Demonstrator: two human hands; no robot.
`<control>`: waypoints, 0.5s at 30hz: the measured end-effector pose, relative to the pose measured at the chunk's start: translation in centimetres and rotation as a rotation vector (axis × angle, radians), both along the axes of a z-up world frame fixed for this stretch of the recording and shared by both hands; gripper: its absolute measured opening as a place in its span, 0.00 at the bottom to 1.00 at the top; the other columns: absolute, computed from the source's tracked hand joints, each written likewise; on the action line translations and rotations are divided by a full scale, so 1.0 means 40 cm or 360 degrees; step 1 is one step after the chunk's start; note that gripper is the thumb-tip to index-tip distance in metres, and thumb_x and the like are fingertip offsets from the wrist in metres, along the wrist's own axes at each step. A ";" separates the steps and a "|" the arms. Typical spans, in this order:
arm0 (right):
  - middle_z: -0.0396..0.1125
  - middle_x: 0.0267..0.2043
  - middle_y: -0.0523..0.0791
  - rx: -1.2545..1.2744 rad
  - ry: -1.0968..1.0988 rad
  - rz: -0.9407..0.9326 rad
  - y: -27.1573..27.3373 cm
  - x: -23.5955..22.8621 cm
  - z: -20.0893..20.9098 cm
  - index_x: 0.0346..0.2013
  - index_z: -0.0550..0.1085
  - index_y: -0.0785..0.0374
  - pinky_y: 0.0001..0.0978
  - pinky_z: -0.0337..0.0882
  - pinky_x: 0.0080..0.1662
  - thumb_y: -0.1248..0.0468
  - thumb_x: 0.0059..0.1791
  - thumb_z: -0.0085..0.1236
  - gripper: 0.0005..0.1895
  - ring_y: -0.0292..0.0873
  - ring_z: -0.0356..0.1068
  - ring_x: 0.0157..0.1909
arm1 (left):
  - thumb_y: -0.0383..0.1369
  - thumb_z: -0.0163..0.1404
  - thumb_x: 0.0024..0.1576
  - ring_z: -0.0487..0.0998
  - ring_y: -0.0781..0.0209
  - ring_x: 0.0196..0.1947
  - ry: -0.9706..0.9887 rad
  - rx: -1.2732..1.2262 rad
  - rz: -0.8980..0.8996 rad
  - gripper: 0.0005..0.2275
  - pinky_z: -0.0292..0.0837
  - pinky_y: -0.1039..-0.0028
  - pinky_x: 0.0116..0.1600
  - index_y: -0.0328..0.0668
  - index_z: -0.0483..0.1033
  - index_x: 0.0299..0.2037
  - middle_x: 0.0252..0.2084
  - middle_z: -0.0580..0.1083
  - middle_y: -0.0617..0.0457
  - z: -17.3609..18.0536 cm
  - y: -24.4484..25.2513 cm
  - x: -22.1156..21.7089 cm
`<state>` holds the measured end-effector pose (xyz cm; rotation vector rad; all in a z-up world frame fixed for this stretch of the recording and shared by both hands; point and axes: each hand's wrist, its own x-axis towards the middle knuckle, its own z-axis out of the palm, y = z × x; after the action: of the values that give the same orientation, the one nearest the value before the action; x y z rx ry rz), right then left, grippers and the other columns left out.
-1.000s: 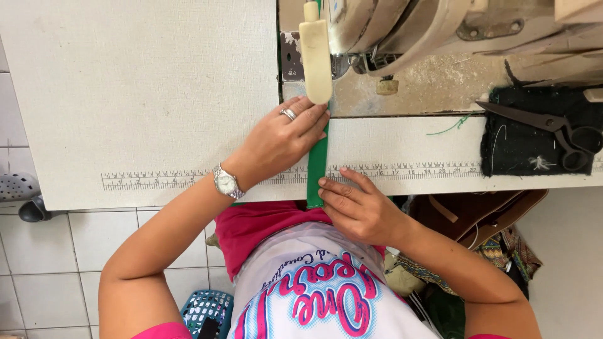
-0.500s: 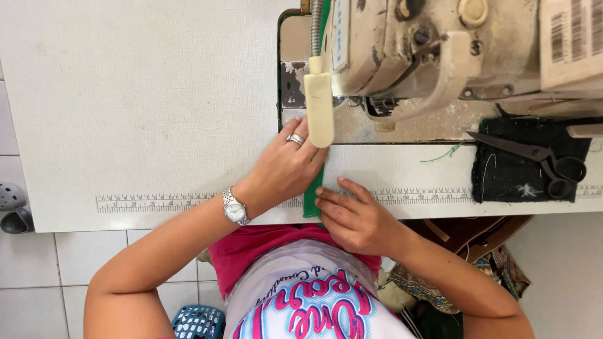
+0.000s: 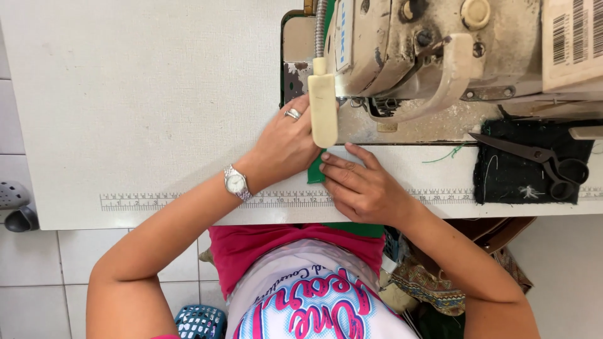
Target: Folding and aligning a green fabric strap under a sewing machine foot for preparation
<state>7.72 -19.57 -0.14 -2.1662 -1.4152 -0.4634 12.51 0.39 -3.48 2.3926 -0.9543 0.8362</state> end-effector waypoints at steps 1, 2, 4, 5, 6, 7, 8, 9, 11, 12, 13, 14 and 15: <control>0.74 0.53 0.48 0.0007 -0.0004 -0.0003 0.000 0.002 -0.001 0.40 0.80 0.63 0.58 0.67 0.63 0.65 0.51 0.51 0.10 0.48 0.76 0.57 | 0.29 0.46 0.62 0.76 0.37 0.53 -0.0004 0.0007 -0.0003 0.10 0.71 0.55 0.57 0.32 0.79 0.44 0.42 0.74 0.39 0.000 0.011 -0.012; 0.74 0.54 0.49 0.0004 -0.0012 -0.0002 -0.001 0.004 -0.002 0.40 0.79 0.63 0.58 0.66 0.63 0.65 0.51 0.51 0.10 0.49 0.75 0.58 | 0.28 0.46 0.62 0.77 0.37 0.53 0.0049 0.0000 -0.0038 0.10 0.72 0.55 0.57 0.31 0.79 0.44 0.41 0.75 0.38 -0.001 0.021 -0.024; 0.74 0.54 0.49 0.0003 -0.0011 -0.0003 -0.006 0.004 -0.008 0.41 0.79 0.63 0.58 0.66 0.64 0.65 0.52 0.50 0.10 0.49 0.75 0.59 | 0.28 0.46 0.62 0.78 0.38 0.53 0.0112 -0.0005 -0.0075 0.10 0.72 0.55 0.58 0.30 0.79 0.44 0.40 0.76 0.38 0.012 0.032 -0.053; 0.74 0.54 0.49 -0.0010 -0.0005 -0.0003 -0.008 0.004 -0.012 0.41 0.79 0.63 0.59 0.65 0.64 0.65 0.51 0.50 0.11 0.49 0.75 0.59 | 0.27 0.47 0.62 0.79 0.40 0.52 0.0145 0.0050 -0.0101 0.09 0.73 0.56 0.58 0.32 0.79 0.45 0.39 0.77 0.39 0.027 0.034 -0.066; 0.74 0.54 0.49 -0.0023 0.0000 -0.0004 -0.011 0.005 -0.016 0.42 0.79 0.62 0.59 0.65 0.65 0.64 0.51 0.50 0.11 0.49 0.74 0.59 | 0.26 0.47 0.62 0.80 0.42 0.51 0.0179 0.0104 -0.0127 0.08 0.73 0.56 0.59 0.33 0.80 0.45 0.38 0.77 0.40 0.042 0.036 -0.078; 0.74 0.54 0.49 -0.0023 0.0003 -0.0008 -0.011 0.008 -0.015 0.42 0.79 0.62 0.59 0.65 0.65 0.64 0.51 0.50 0.11 0.49 0.74 0.59 | 0.26 0.47 0.62 0.80 0.42 0.51 0.0182 0.0104 -0.0131 0.08 0.73 0.56 0.59 0.33 0.80 0.45 0.38 0.77 0.40 0.036 0.037 -0.077; 0.74 0.54 0.49 -0.0026 0.0007 -0.0006 -0.011 0.012 -0.014 0.42 0.79 0.63 0.59 0.65 0.65 0.64 0.51 0.49 0.12 0.49 0.74 0.59 | 0.27 0.48 0.62 0.80 0.42 0.51 0.0151 0.0131 -0.0124 0.08 0.72 0.57 0.60 0.34 0.80 0.45 0.39 0.78 0.40 0.030 0.038 -0.077; 0.74 0.53 0.49 -0.0029 0.0009 -0.0001 -0.010 0.017 -0.012 0.43 0.79 0.63 0.59 0.65 0.65 0.64 0.51 0.49 0.12 0.49 0.74 0.58 | 0.28 0.48 0.62 0.79 0.43 0.52 0.0119 0.0158 -0.0112 0.08 0.72 0.57 0.61 0.35 0.79 0.45 0.40 0.78 0.41 0.024 0.039 -0.076; 0.74 0.53 0.49 -0.0045 -0.0007 0.0002 -0.016 0.030 -0.018 0.43 0.79 0.63 0.59 0.65 0.65 0.64 0.51 0.49 0.12 0.49 0.75 0.58 | 0.28 0.48 0.62 0.79 0.43 0.52 0.0082 0.0175 -0.0102 0.07 0.71 0.57 0.61 0.36 0.79 0.43 0.40 0.77 0.41 0.018 0.041 -0.061; 0.74 0.52 0.49 -0.0061 -0.0024 0.0004 -0.020 0.037 -0.020 0.42 0.79 0.63 0.59 0.64 0.65 0.64 0.51 0.49 0.12 0.48 0.75 0.58 | 0.28 0.48 0.62 0.79 0.44 0.52 0.0044 0.0192 -0.0093 0.07 0.70 0.57 0.61 0.36 0.79 0.42 0.40 0.77 0.41 0.015 0.041 -0.053; 0.74 0.52 0.49 -0.0064 -0.0026 0.0003 -0.020 0.046 -0.020 0.42 0.79 0.63 0.59 0.64 0.65 0.64 0.51 0.49 0.12 0.48 0.75 0.58 | 0.28 0.48 0.62 0.79 0.44 0.52 0.0042 0.0190 -0.0094 0.07 0.70 0.57 0.61 0.36 0.79 0.42 0.40 0.77 0.41 0.013 0.041 -0.046; 0.74 0.53 0.49 -0.0064 -0.0030 -0.0001 -0.020 0.055 -0.020 0.42 0.79 0.62 0.60 0.64 0.65 0.64 0.51 0.49 0.12 0.48 0.75 0.58 | 0.28 0.48 0.62 0.79 0.44 0.52 0.0043 0.0200 -0.0085 0.07 0.70 0.56 0.61 0.36 0.80 0.42 0.40 0.77 0.41 0.011 0.041 -0.039; 0.74 0.53 0.49 -0.0063 -0.0034 -0.0004 -0.020 0.064 -0.020 0.41 0.79 0.62 0.60 0.64 0.65 0.64 0.51 0.49 0.12 0.48 0.75 0.57 | 0.27 0.47 0.61 0.79 0.44 0.51 0.0042 0.0212 -0.0074 0.07 0.70 0.55 0.60 0.36 0.80 0.41 0.39 0.77 0.41 0.010 0.041 -0.033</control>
<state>10.28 -20.37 -0.93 -2.2010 -1.4449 -0.4643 11.20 2.05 -3.10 2.4763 -1.0815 0.7437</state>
